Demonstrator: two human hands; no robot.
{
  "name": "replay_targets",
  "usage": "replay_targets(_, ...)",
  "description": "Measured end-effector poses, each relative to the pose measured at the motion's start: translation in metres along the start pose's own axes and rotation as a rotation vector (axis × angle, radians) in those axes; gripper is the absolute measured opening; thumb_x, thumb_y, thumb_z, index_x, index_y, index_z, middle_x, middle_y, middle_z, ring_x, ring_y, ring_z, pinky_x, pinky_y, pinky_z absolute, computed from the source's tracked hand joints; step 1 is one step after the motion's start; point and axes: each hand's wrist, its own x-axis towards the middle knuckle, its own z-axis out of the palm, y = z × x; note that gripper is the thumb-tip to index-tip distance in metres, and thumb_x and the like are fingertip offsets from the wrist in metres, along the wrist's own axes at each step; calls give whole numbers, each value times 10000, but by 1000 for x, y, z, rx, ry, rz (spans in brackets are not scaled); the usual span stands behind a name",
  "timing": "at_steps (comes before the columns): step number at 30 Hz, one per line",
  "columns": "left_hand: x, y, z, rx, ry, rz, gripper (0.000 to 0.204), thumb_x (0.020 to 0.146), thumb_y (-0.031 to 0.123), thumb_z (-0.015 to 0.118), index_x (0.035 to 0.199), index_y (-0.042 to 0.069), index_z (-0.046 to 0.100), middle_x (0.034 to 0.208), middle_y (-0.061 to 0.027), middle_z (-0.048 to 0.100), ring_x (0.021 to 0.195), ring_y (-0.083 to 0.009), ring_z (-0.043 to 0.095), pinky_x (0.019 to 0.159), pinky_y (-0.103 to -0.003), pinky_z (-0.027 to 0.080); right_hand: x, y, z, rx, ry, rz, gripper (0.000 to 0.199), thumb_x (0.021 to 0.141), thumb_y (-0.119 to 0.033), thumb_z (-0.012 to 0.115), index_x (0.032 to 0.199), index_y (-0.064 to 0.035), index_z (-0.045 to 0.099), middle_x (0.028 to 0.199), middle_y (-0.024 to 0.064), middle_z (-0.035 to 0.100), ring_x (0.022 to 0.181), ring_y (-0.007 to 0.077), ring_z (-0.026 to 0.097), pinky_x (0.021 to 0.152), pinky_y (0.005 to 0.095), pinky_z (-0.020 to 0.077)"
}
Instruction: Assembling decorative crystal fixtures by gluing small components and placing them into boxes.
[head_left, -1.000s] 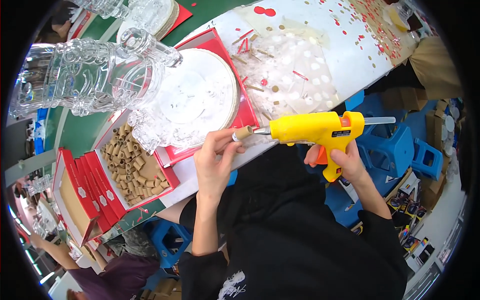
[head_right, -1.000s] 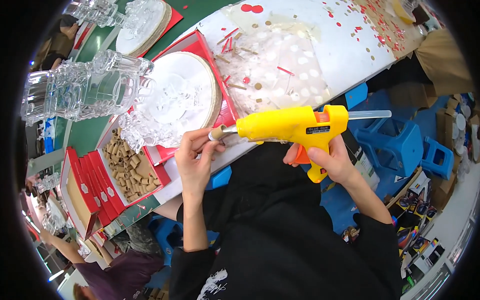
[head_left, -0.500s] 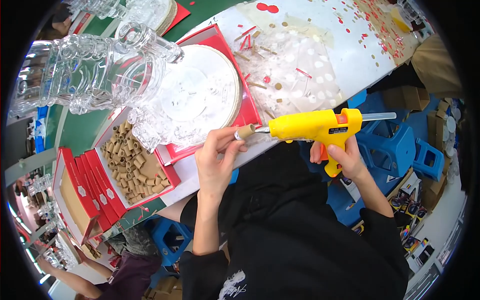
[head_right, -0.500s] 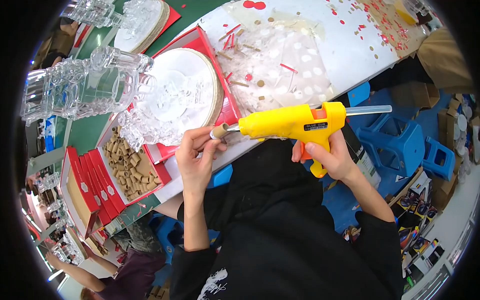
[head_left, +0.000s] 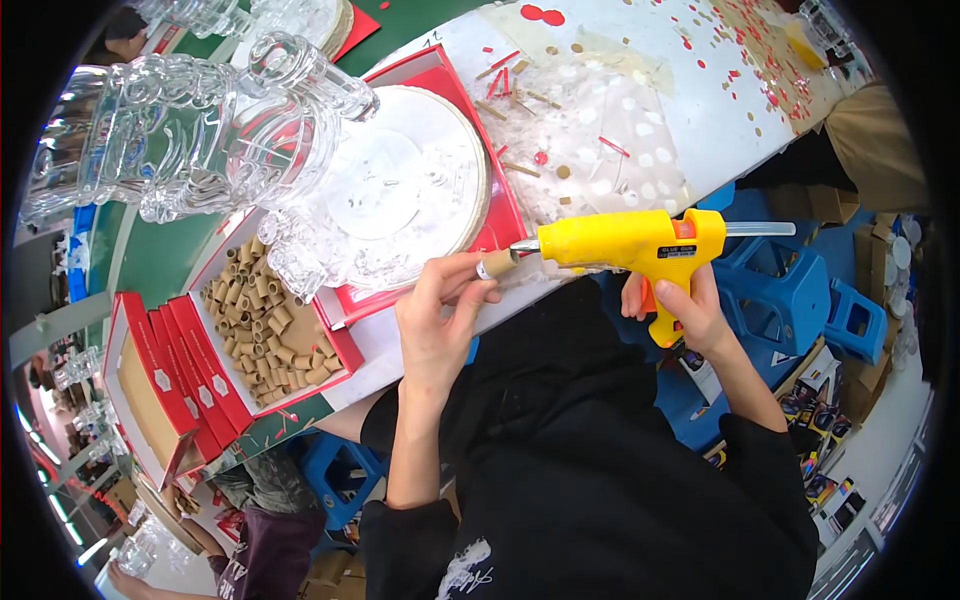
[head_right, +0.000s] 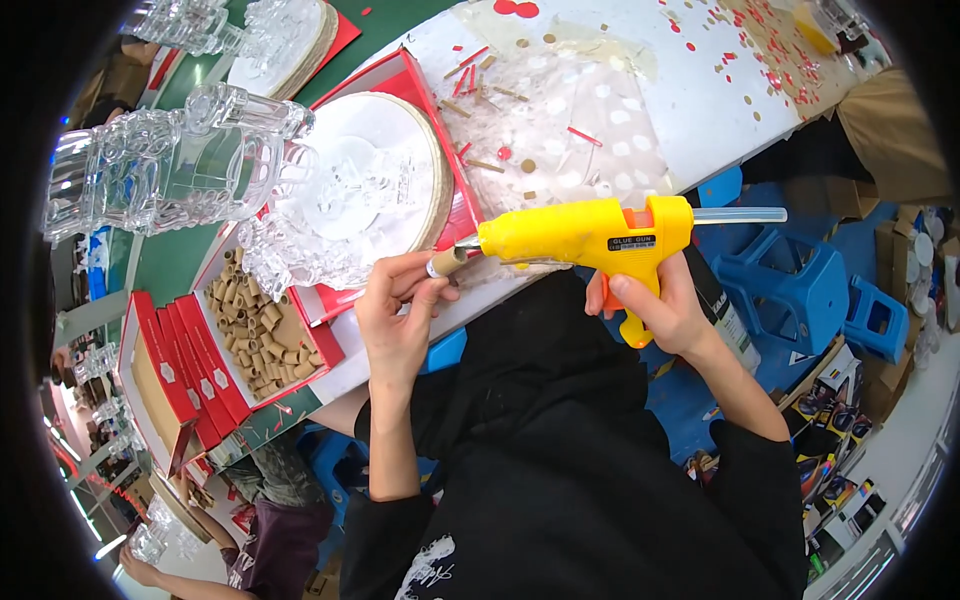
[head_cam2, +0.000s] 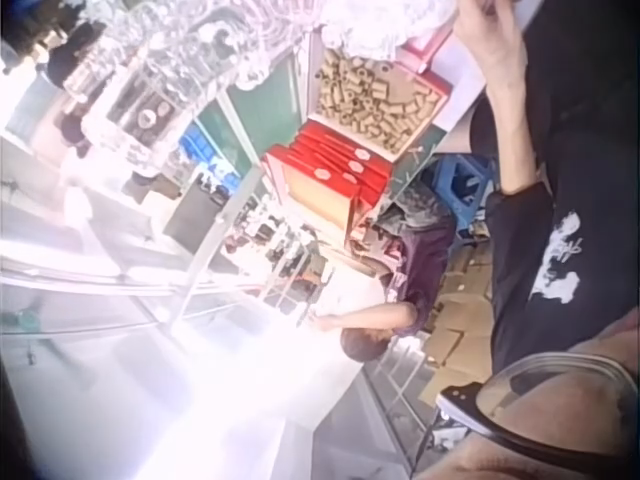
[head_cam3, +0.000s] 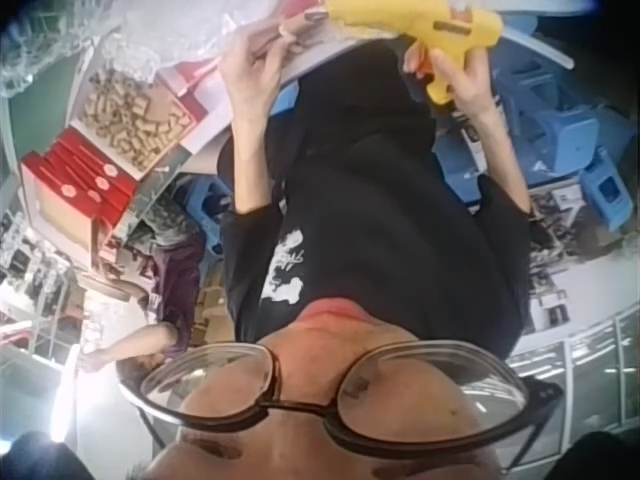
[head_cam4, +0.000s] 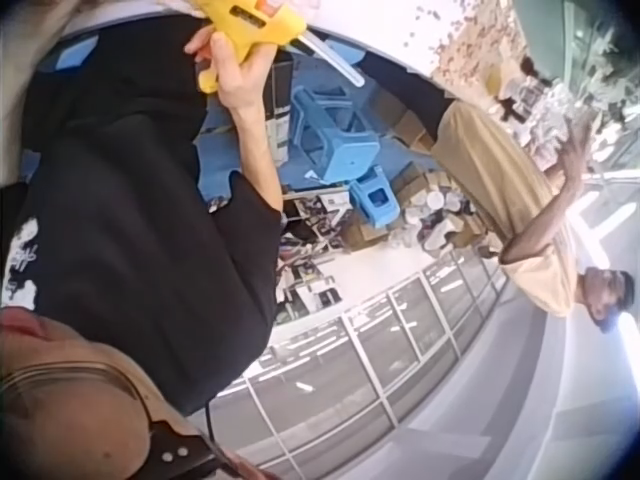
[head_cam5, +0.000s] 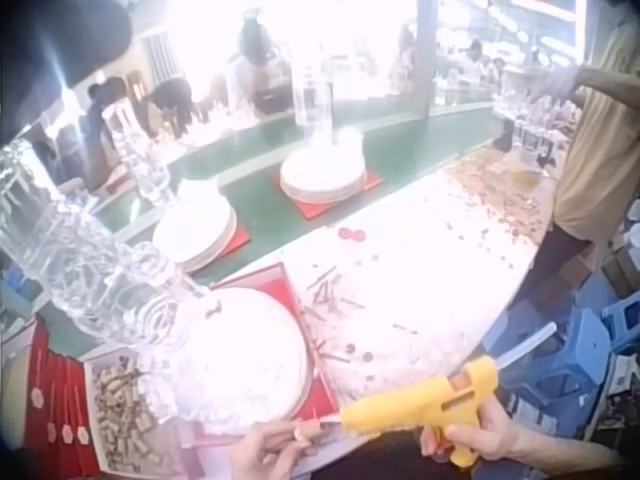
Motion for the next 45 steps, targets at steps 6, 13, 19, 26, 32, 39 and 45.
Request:
replay_targets(6, 0, 0, 0, 13, 4, 0, 199, 867, -19, 611, 1051, -18, 535, 868, -94, 686, 704, -111, 656, 546, -185, 463, -3, -1, -6, 5, -62, -16, 410, 873, -204, 548, 1219, -16, 434, 832, 97, 613, 715, 140, 626, 639, 237, 513)
replay_targets(13, 0, 0, 0, 3, 9, -18, 199, 870, -6, 615, 1052, -18, 537, 866, -95, 685, 702, -113, 657, 547, -184, 464, -8, -3, -8, 9, -58, -9, 418, 870, -206, 548, 1224, -17, 434, 822, 90, 614, 700, 125, 618, 619, 225, 504)
replay_targets(19, 0, -2, 1, -11, 16, -22, 200, 869, -8, 615, 1053, -19, 539, 867, -94, 684, 697, -112, 653, 549, -182, 463, -9, -3, -5, 36, -82, -29, 420, 867, -206, 551, 1225, -19, 434, 811, 89, 613, 690, 124, 612, 627, 226, 501)
replay_targets(26, 1, 2, 3, -36, 51, -48, 205, 835, -71, 620, 1029, -40, 561, 837, -126, 685, 701, -157, 686, 631, -227, 523, -8, -1, 2, -42, 4, -40, 522, 843, -322, 571, 1262, -48, 421, 738, 66, 593, 627, 118, 584, 620, 250, 505)
replay_targets(32, 0, 2, 4, -37, 61, -50, 206, 831, -68, 628, 1024, -45, 560, 850, -133, 685, 695, -159, 686, 621, -228, 523, -11, -4, 1, -12, -42, -80, 371, 864, -136, 534, 1202, -29, 425, 803, 82, 592, 685, 112, 594, 634, 225, 490)
replay_targets(39, -2, -1, 4, 29, 36, -6, 195, 877, -8, 604, 1058, -29, 535, 896, -112, 684, 694, -122, 659, 538, -185, 470, -16, -2, 8, -133, -27, -90, 434, 851, -182, 553, 1238, -56, 400, 780, 67, 571, 672, 118, 567, 673, 243, 492)
replay_targets(45, -5, -1, 10, -20, 41, 26, 189, 908, 26, 573, 1076, -25, 502, 940, -113, 681, 711, -133, 671, 520, -183, 457, -14, -7, -9, -244, -53, -80, 431, 844, -190, 562, 1219, -40, 409, 780, 69, 590, 686, 120, 576, 673, 231, 484)
